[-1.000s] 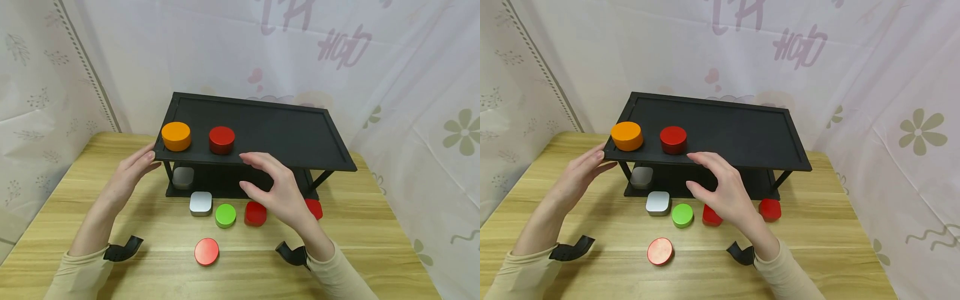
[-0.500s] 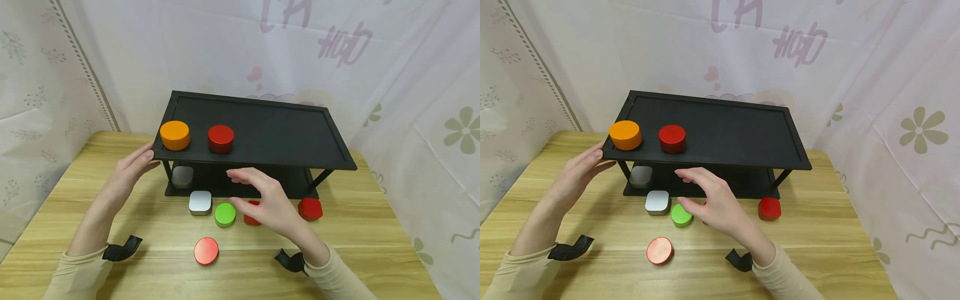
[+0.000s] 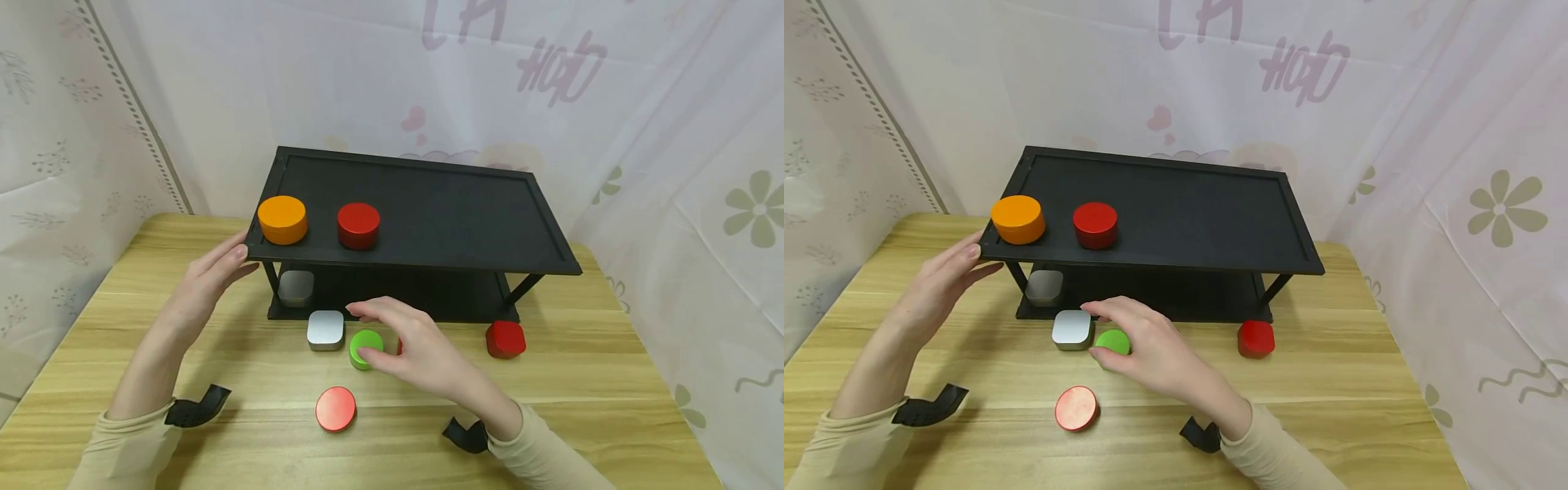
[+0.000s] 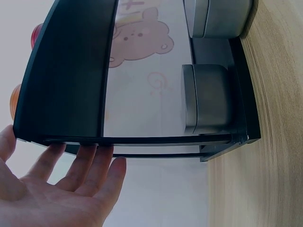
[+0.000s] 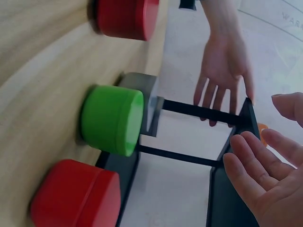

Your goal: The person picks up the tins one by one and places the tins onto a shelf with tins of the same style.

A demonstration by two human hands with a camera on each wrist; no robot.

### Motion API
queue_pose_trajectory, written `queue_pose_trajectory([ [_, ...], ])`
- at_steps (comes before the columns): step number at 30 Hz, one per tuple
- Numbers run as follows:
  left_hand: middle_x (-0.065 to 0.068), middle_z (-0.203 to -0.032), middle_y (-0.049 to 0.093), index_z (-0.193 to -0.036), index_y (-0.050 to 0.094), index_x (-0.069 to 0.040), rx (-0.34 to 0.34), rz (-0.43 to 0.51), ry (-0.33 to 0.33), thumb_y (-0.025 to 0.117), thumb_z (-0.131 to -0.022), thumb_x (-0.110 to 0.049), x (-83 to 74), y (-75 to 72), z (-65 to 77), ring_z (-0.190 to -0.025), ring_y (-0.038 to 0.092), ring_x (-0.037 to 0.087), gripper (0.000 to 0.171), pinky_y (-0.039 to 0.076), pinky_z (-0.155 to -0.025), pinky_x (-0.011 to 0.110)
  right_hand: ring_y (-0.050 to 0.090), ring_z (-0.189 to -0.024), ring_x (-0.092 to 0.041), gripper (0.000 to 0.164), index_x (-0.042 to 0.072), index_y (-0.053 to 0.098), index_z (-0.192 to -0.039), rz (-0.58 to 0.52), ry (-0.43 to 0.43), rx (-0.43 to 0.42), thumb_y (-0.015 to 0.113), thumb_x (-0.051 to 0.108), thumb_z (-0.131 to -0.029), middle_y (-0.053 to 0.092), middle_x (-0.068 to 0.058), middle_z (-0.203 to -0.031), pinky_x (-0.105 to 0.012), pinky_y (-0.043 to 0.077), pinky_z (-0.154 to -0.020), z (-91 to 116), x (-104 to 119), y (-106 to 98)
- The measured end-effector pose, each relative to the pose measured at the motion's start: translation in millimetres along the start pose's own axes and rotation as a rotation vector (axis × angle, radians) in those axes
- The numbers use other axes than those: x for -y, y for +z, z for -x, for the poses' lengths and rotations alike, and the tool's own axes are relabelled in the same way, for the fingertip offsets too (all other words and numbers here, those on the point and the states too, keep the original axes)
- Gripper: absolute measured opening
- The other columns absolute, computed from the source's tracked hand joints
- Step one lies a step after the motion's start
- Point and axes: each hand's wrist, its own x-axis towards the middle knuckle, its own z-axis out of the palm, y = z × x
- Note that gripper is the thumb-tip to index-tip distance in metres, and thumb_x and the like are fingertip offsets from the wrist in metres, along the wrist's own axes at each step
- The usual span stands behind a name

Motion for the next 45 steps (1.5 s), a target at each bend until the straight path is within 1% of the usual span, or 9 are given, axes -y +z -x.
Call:
queue_pose_trajectory([
  [4,-0.003,-0.147,0.043,-0.146,0.037,-0.015,-0.004,-0.002,-0.005,0.04,-0.101,-0.028,-0.2,-0.1,0.0,-0.124,0.045,-0.003,0.046,0.041,-0.096,0.01,0.055,-0.109,0.002,0.054,0.031,0.05,-0.132,0.035,-0.007,0.019,0.07,0.022,-0.084,0.055,0.018,-0.125,-0.021,0.048,-0.094,1,-1,5],
  [6,-0.003,-0.147,0.043,-0.145,0.037,-0.015,-0.004,0.003,-0.007,0.04,-0.101,-0.027,-0.2,-0.1,-0.2,-0.124,0.045,-0.002,0.046,0.041,-0.096,0.01,0.055,-0.111,0.0,0.053,0.03,0.05,-0.133,0.051,-0.016,0.027,0.07,0.022,-0.084,0.055,0.018,-0.126,-0.021,0.047,-0.096,1,-1,7],
  [11,-0.002,-0.148,0.042,-0.145,0.037,-0.016,-0.002,0.0,-0.007,0.04,-0.101,-0.028,-0.3,0.1,-0.5,-0.124,0.045,-0.002,0.046,0.041,-0.096,0.01,0.056,-0.111,-0.005,0.053,0.029,0.05,-0.133,0.082,-0.03,0.051,0.069,0.023,-0.084,0.055,0.015,-0.126,-0.024,0.051,-0.092,2,-3,12],
  [17,-0.003,-0.148,0.041,-0.146,0.037,-0.017,0.001,-0.002,-0.005,0.039,-0.101,-0.028,-0.5,-0.1,0.1,-0.125,0.044,-0.002,0.046,0.041,-0.096,0.01,0.056,-0.108,-0.003,0.054,0.027,0.049,-0.134,0.131,-0.028,0.086,0.07,0.026,-0.084,0.056,0.014,-0.123,-0.024,0.053,-0.084,3,-3,15],
  [22,-0.004,-0.147,0.042,-0.145,0.038,-0.015,0.002,0.03,0.002,0.04,-0.101,-0.026,0.1,-0.3,-0.2,-0.126,0.044,-0.001,0.045,0.041,-0.097,0.011,0.057,-0.109,-0.002,0.053,0.03,0.047,-0.134,0.146,-0.019,0.109,0.068,0.028,-0.085,0.056,0.015,-0.123,-0.02,0.052,-0.087,4,-4,17],
  [27,-0.005,-0.146,0.044,-0.146,0.037,-0.013,0.006,0.027,0.013,0.04,-0.101,-0.026,0.6,-0.5,-0.7,-0.124,0.046,-0.002,0.046,0.041,-0.097,0.01,0.059,-0.108,-0.005,0.053,0.03,0.047,-0.135,0.159,-0.009,0.135,0.067,0.03,-0.086,0.056,0.014,-0.123,-0.019,0.05,-0.088,5,-5,19],
  [34,-0.005,-0.148,0.041,-0.147,0.035,-0.017,0.01,-0.015,-0.024,0.039,-0.101,-0.03,-0.9,-1.0,0.3,-0.124,0.045,-0.003,0.047,0.04,-0.096,0.008,0.055,-0.114,-0.003,0.055,0.033,0.044,-0.137,0.158,0.036,0.185,0.066,0.033,-0.087,0.053,0.015,-0.13,-0.025,0.05,-0.094,7,-4,20],
  [41,-0.006,-0.144,0.045,-0.146,0.036,-0.013,0.01,0.019,0.006,0.039,-0.102,-0.027,-0.2,-0.7,-0.8,-0.123,0.047,-0.002,0.046,0.04,-0.097,0.01,0.056,-0.115,-0.008,0.054,0.032,0.044,-0.137,0.138,0.065,0.237,0.065,0.033,-0.087,0.049,0.015,-0.134,-0.026,0.05,-0.094,7,-5,22],
  [45,-0.007,-0.143,0.046,-0.146,0.036,-0.013,0.01,0.031,0.009,0.04,-0.101,-0.027,-0.3,-0.4,-1.4,-0.122,0.047,-0.003,0.047,0.04,-0.097,0.009,0.053,-0.116,-0.006,0.055,0.033,0.042,-0.138,0.127,0.095,0.28,0.065,0.035,-0.088,0.048,0.017,-0.136,-0.027,0.049,-0.096,8,-5,23],
])
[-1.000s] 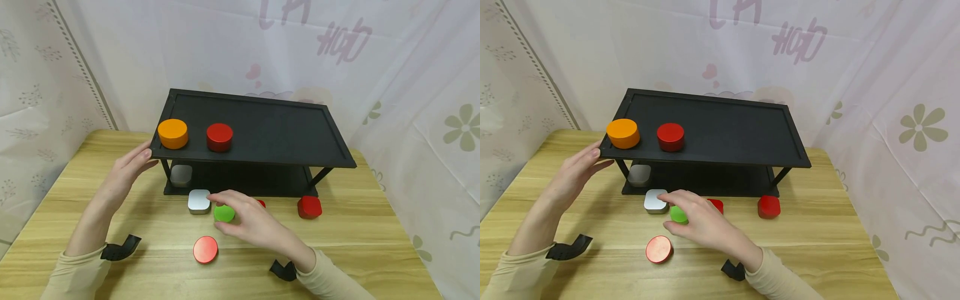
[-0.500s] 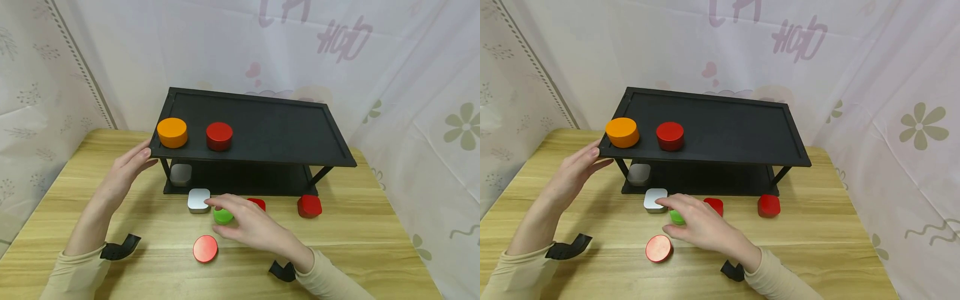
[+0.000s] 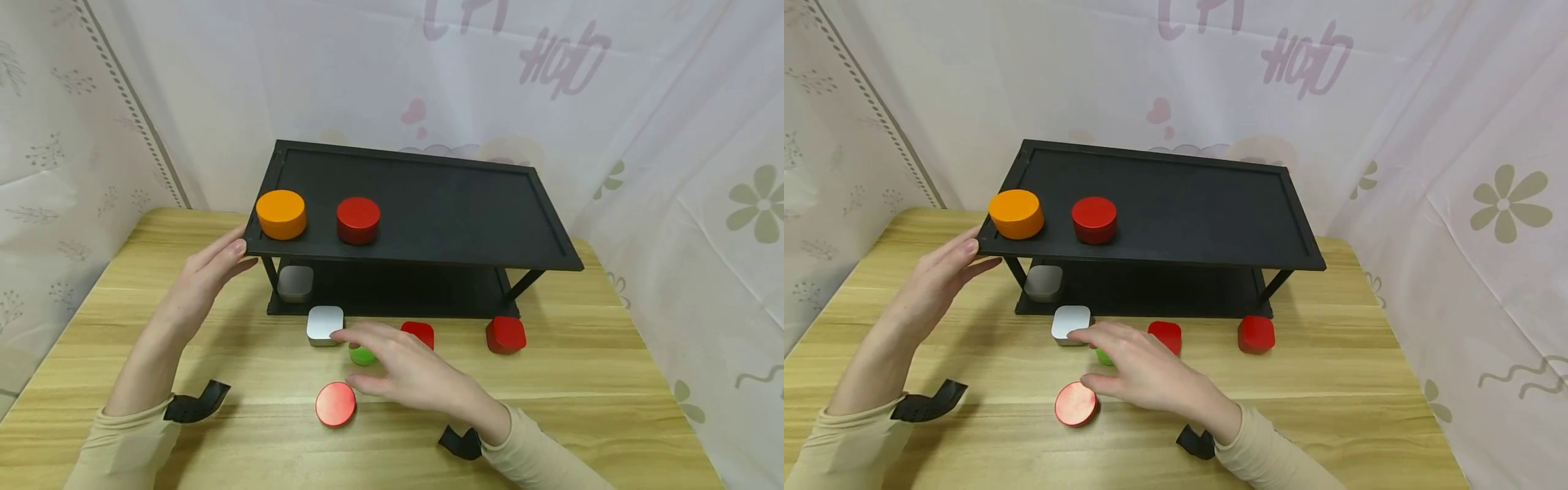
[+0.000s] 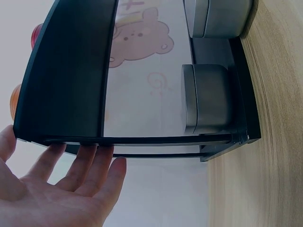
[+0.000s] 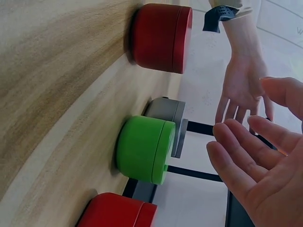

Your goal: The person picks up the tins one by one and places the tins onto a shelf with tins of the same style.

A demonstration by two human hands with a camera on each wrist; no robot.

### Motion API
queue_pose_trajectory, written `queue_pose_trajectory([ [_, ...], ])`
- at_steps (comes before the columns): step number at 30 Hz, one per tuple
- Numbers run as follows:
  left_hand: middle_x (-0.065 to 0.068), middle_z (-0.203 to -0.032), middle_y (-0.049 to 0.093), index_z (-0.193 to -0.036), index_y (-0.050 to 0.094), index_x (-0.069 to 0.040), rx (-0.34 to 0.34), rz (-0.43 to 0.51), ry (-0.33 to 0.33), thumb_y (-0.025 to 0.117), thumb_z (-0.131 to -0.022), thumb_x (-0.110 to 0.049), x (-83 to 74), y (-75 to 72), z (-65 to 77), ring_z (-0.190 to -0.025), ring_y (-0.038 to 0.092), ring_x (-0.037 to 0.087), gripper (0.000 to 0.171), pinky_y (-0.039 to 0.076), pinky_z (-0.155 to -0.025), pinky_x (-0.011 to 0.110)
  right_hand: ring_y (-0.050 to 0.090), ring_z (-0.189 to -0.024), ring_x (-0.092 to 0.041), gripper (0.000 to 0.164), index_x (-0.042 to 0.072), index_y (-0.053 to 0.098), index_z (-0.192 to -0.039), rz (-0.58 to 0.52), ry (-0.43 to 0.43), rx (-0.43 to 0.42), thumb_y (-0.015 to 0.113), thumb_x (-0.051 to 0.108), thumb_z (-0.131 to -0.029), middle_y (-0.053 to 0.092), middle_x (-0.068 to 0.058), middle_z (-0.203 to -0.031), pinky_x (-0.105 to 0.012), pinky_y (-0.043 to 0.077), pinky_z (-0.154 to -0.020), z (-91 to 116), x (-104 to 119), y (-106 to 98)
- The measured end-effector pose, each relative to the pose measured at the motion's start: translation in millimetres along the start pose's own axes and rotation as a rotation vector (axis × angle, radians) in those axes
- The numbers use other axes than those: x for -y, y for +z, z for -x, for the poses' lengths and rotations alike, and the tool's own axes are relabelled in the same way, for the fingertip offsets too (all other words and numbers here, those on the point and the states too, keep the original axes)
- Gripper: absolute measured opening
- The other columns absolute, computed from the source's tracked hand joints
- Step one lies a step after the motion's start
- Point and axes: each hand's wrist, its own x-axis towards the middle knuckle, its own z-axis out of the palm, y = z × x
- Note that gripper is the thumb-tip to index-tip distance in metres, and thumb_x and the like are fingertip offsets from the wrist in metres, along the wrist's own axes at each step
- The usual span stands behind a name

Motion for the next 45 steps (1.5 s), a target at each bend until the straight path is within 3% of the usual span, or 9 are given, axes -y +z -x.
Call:
queue_pose_trajectory([
  [9,-0.004,-0.144,0.046,-0.144,0.039,-0.012,-0.017,-0.008,0.014,0.04,-0.101,-0.027,0.3,0.3,-1.0,-0.125,0.045,0.0,0.045,0.042,-0.096,0.011,0.057,-0.11,-0.005,0.057,0.035,0.039,-0.14,0.049,-0.024,0.026,0.063,0.036,-0.088,0.05,0.016,-0.133,-0.022,0.051,-0.088,-2,0,6],
  [22,-0.005,-0.143,0.047,-0.144,0.039,-0.013,-0.011,-0.021,0.018,0.04,-0.102,-0.027,-1.1,0.8,-1.2,-0.124,0.046,0.001,0.045,0.041,-0.097,0.011,0.046,-0.126,-0.003,0.059,0.032,0.039,-0.14,0.126,-0.04,0.108,0.062,0.041,-0.087,0.047,0.018,-0.136,-0.025,0.048,-0.096,-3,-2,20],
  [32,-0.005,-0.146,0.043,-0.146,0.037,-0.016,-0.006,-0.05,-0.026,0.04,-0.101,-0.03,-2.2,-0.5,-0.2,-0.123,0.046,-0.002,0.047,0.04,-0.096,0.009,0.049,-0.122,-0.001,0.057,0.028,0.045,-0.137,0.127,-0.06,0.176,0.065,0.038,-0.086,0.051,0.016,-0.135,-0.021,0.046,-0.098,-4,-3,30],
  [45,-0.006,-0.144,0.045,-0.146,0.037,-0.015,-0.005,-0.034,-0.022,0.04,-0.101,-0.03,-0.7,-0.2,0.6,-0.122,0.048,-0.003,0.047,0.041,-0.096,0.009,0.048,-0.119,0.002,0.062,0.029,0.046,-0.136,0.194,-0.06,0.191,0.072,0.034,-0.079,0.052,0.018,-0.13,-0.025,0.047,-0.088,-4,-5,41],
])
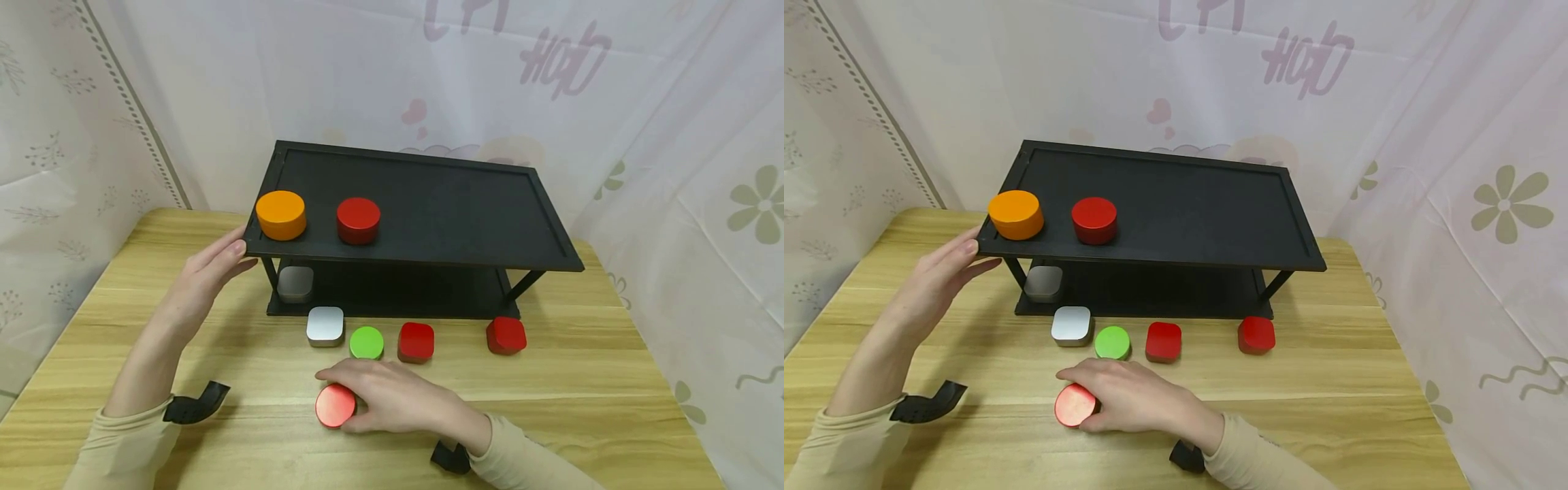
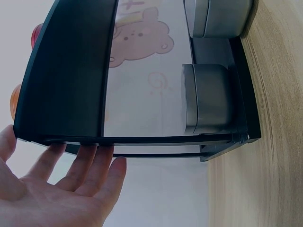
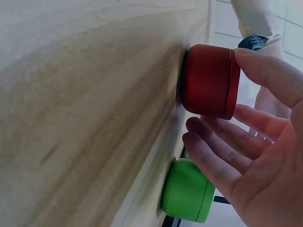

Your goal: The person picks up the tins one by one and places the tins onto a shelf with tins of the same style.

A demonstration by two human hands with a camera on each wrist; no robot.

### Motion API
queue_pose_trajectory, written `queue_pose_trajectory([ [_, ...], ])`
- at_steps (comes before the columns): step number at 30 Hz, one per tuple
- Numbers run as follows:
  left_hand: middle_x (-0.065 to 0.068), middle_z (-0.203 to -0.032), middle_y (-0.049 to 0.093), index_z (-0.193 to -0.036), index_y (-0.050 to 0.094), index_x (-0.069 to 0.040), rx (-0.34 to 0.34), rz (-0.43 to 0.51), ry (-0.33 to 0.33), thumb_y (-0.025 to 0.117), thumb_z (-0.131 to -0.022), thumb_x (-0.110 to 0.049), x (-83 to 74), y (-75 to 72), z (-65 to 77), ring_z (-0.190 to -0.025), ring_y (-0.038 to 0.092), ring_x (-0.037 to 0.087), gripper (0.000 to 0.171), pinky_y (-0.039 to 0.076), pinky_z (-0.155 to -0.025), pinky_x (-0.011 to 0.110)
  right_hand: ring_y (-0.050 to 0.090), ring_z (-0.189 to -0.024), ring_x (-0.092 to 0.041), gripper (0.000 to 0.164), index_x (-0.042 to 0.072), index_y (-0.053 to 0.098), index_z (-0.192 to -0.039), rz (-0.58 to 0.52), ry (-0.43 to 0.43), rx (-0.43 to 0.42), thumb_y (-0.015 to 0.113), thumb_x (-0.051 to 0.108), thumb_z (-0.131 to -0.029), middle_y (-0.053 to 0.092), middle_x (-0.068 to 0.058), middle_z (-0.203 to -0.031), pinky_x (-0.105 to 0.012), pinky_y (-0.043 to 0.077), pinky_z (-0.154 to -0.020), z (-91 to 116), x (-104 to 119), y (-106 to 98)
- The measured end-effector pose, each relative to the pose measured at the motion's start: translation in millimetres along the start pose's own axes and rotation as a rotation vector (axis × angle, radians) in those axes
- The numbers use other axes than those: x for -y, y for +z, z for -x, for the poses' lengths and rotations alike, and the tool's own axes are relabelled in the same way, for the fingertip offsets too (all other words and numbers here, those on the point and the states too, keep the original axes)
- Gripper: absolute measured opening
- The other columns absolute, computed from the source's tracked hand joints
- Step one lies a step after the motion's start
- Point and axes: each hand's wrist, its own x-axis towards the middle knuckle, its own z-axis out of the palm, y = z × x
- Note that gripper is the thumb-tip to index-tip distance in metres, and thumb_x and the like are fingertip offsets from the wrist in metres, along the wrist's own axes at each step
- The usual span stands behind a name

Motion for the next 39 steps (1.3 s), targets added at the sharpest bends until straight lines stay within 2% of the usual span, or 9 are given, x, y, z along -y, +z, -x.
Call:
queue_pose_trajectory([
  [7,-0.007,-0.143,0.047,-0.145,0.037,-0.011,0.005,0.037,0.036,0.04,-0.102,-0.025,1.8,0.2,-0.6,-0.122,0.048,-0.002,0.046,0.041,-0.097,0.01,0.048,-0.12,0.001,0.062,0.03,0.046,-0.136,0.011,0.002,0.009,0.073,0.034,-0.08,0.052,0.018,-0.13,-0.024,0.047,-0.091,-0.4,-1.4,3.9],
  [13,-0.004,-0.146,0.044,-0.145,0.038,-0.015,0.002,0.017,0.022,0.04,-0.102,-0.027,1.6,0.6,-0.1,-0.124,0.046,-0.001,0.045,0.041,-0.096,0.011,0.049,-0.118,-0.001,0.058,0.03,0.049,-0.132,0.009,-0.007,0.005,0.074,0.031,-0.079,0.054,0.018,-0.128,-0.024,0.047,-0.094,-1.3,-2.1,7.6],
  [25,-0.005,-0.144,0.046,-0.145,0.038,-0.014,-0.006,0.019,0.025,0.04,-0.101,-0.026,1.2,1.0,-0.2,-0.122,0.048,0.0,0.045,0.041,-0.096,0.011,0.05,-0.114,0.001,0.053,0.03,0.05,-0.128,0.005,-0.017,-0.012,0.073,0.032,-0.08,0.055,0.018,-0.123,-0.021,0.047,-0.094,-2.6,-2.2,10.0],
  [39,-0.004,-0.145,0.045,-0.145,0.038,-0.015,-0.003,0.003,0.023,0.039,-0.102,-0.027,1.6,0.6,0.2,-0.123,0.048,0.0,0.045,0.041,-0.097,0.01,0.051,-0.11,0.003,0.054,0.031,0.048,-0.127,-0.038,0.027,-0.014,0.073,0.032,-0.079,0.053,0.019,-0.123,-0.016,0.047,-0.089,-0.4,0.5,10.2],
])
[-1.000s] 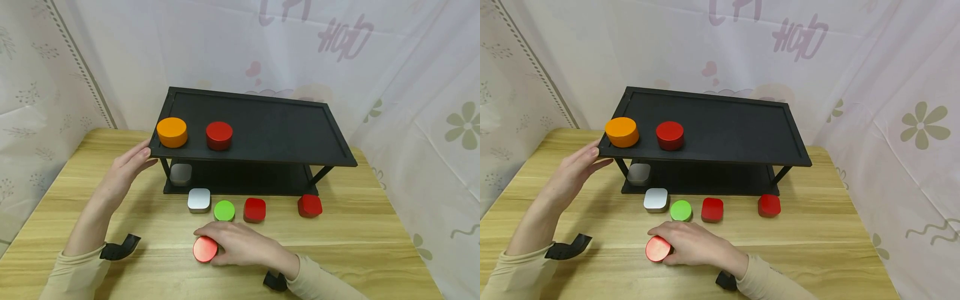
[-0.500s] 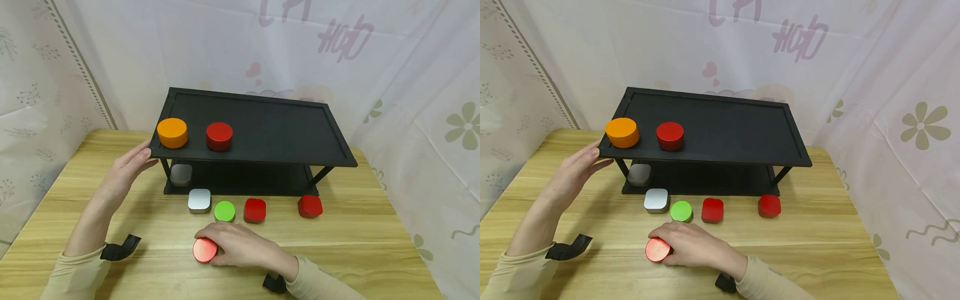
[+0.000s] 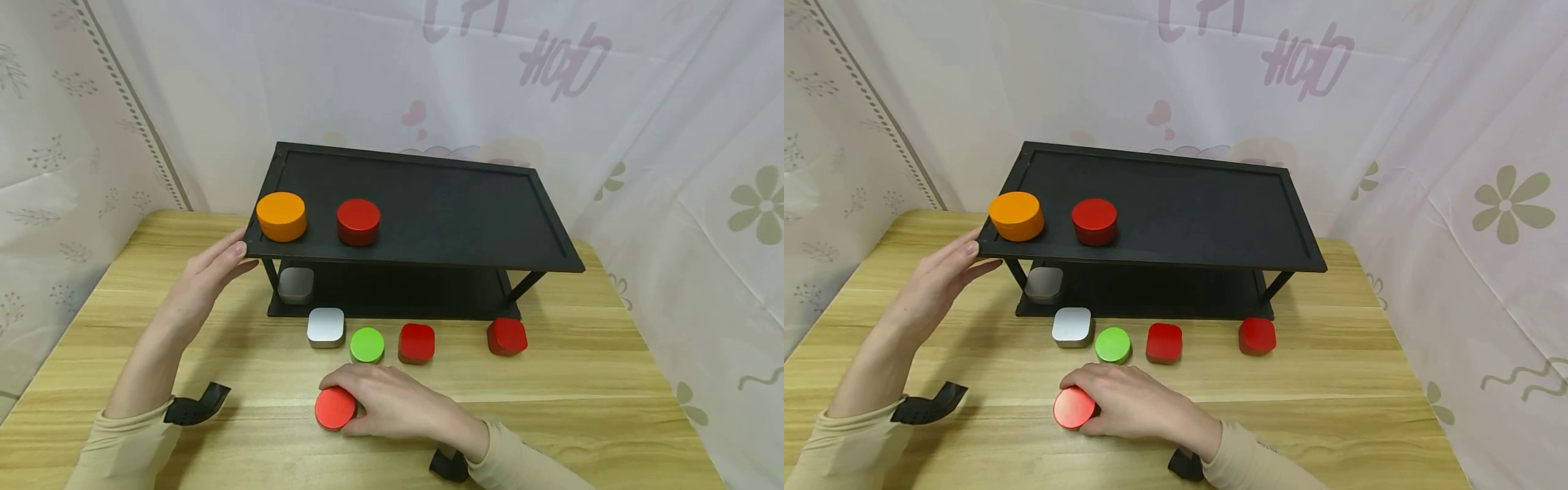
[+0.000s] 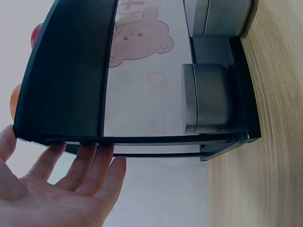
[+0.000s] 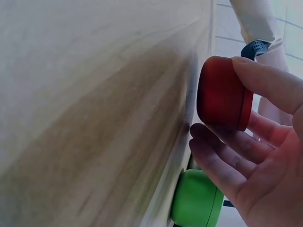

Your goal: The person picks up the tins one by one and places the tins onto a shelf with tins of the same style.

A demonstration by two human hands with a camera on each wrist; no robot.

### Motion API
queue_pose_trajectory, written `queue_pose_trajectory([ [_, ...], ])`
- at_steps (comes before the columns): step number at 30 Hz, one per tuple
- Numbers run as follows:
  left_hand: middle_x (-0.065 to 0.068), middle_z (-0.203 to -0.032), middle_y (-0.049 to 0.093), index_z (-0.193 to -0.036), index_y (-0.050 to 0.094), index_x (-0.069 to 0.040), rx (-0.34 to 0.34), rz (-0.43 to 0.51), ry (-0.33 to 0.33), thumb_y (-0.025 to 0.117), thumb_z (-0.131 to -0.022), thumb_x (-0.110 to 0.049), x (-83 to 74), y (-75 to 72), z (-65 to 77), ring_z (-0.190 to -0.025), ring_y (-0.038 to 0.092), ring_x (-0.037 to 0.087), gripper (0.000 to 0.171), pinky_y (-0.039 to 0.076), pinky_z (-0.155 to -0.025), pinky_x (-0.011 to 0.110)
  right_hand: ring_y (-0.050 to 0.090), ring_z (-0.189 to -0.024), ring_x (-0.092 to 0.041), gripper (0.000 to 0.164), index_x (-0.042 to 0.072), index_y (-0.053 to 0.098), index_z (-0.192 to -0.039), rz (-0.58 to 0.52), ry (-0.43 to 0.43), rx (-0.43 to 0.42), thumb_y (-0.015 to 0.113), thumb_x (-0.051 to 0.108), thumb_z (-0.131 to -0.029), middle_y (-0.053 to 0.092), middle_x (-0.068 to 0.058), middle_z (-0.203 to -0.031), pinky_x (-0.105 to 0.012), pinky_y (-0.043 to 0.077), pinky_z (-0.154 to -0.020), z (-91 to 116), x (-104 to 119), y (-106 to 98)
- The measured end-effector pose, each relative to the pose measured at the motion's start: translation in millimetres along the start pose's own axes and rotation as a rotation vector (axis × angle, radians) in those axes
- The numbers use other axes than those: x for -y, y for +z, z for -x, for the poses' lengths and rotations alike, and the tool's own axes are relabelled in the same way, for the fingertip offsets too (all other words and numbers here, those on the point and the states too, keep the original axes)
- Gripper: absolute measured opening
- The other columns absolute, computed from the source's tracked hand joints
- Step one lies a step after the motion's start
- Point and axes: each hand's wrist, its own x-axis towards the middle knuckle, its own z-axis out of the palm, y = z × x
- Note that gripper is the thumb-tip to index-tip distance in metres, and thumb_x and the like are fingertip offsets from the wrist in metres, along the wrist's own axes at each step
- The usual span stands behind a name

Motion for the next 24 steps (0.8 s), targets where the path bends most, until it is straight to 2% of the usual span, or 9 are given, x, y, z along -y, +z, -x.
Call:
queue_pose_trajectory([
  [12,-0.004,-0.144,0.046,-0.145,0.038,-0.012,0.001,0.043,0.009,0.04,-0.101,-0.025,0.6,0.1,-0.9,-0.125,0.046,0.0,0.045,0.042,-0.097,0.012,0.052,-0.1,0.005,0.056,0.031,0.047,-0.128,-0.055,-0.007,-0.048,0.073,0.031,-0.079,0.053,0.02,-0.119,-0.012,0.046,-0.085,2,2,-5],
  [24,-0.003,-0.146,0.044,-0.145,0.038,-0.012,-0.006,0.04,-0.007,0.042,-0.101,-0.025,0.0,0.3,0.1,-0.123,0.047,-0.002,0.046,0.042,-0.096,0.011,0.052,-0.103,0.005,0.057,0.033,0.046,-0.13,-0.1,0.01,-0.071,0.073,0.034,-0.08,0.053,0.02,-0.121,-0.013,0.047,-0.086,2,6,-12],
])
